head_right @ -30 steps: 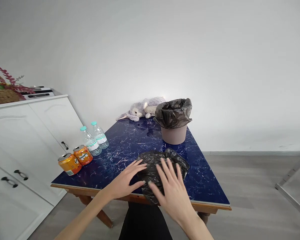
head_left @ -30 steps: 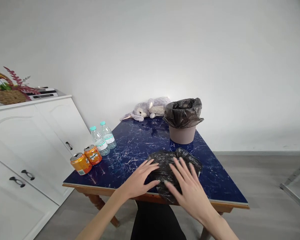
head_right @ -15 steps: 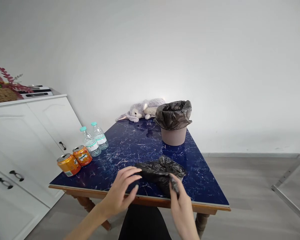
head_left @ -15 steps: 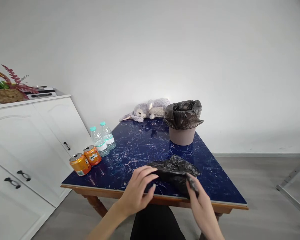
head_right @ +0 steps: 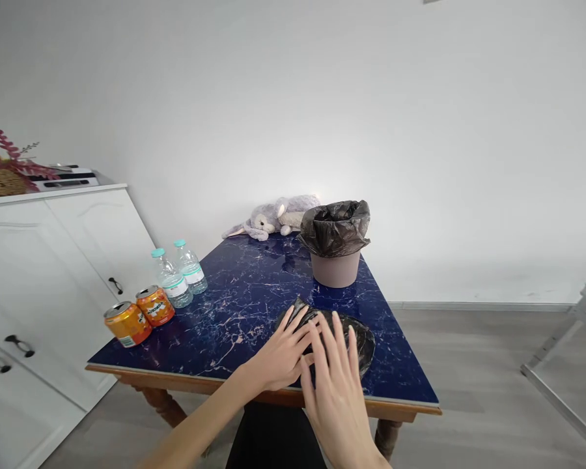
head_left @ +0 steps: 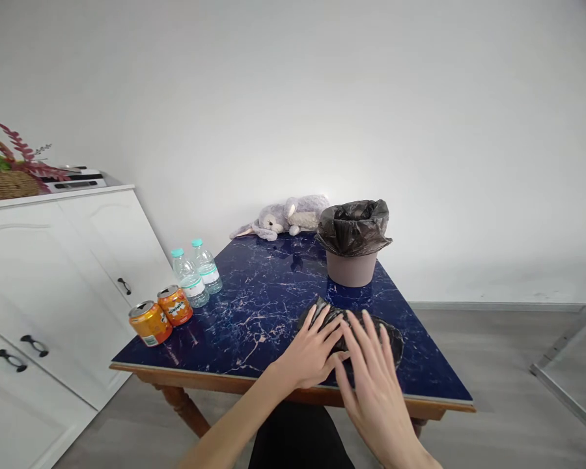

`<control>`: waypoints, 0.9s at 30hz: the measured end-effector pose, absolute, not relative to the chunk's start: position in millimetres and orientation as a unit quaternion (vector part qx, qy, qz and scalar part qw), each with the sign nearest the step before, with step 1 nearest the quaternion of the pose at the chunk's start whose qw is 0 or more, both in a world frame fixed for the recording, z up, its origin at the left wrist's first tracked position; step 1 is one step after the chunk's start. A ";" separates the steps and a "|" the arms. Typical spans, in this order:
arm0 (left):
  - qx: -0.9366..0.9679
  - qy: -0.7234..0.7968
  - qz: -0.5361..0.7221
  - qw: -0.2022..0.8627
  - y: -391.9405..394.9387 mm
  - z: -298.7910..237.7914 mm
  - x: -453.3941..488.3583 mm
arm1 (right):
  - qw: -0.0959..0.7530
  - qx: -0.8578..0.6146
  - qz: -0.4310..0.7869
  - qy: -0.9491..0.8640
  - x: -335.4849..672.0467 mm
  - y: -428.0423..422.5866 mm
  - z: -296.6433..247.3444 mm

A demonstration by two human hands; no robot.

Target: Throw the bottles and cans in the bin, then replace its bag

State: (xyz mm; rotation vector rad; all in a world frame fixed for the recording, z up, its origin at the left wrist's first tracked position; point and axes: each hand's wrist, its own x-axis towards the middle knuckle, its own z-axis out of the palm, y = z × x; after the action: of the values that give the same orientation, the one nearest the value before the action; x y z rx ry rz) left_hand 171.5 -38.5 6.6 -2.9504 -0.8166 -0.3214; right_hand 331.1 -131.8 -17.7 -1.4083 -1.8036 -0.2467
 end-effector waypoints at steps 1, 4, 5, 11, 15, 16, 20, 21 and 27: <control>-0.961 -0.259 -0.099 0.028 -36.6 4.2 171.9 | 0.375 -0.569 -0.103 -0.724 328.4 -125.4 -26.2; -0.958 -0.276 -0.074 0.000 -29.5 -0.7 169.4 | 0.292 -0.635 -0.089 -0.709 327.0 -105.0 -55.3; -0.955 -0.289 -0.064 -0.012 -26.3 -1.7 167.5 | 0.265 -0.653 -0.079 -0.705 328.4 -100.1 -62.1; -0.949 -0.303 -0.051 -0.068 -7.4 -1.0 150.1 | 0.187 -0.671 -0.054 -0.715 342.2 -93.0 -60.3; -0.931 -0.341 -0.092 -0.090 -7.4 6.7 131.4 | 0.177 -0.668 -0.041 -0.722 350.6 -85.7 -54.9; -0.925 -0.352 -0.111 -0.092 -8.6 8.3 124.7 | 0.176 -0.670 -0.040 -0.720 353.6 -81.9 -55.1; -0.894 -0.403 -0.175 -0.088 -10.6 9.0 89.8 | 0.165 -0.677 -0.028 -0.717 376.9 -59.8 -58.3; -0.886 -0.419 -0.178 -0.088 -9.4 7.5 79.8 | 0.159 -0.674 -0.023 -0.721 386.3 -53.1 -59.5; -0.842 -0.503 -0.181 -0.069 3.3 -7.6 29.1 | 0.187 -0.627 0.017 -0.756 437.3 -31.8 -62.7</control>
State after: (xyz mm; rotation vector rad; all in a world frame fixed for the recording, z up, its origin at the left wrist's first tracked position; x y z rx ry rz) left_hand 29.1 3.3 -7.6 -2.7690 -1.6554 -0.5943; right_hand 437.3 -31.8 -62.7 -1.7649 -2.1290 0.0474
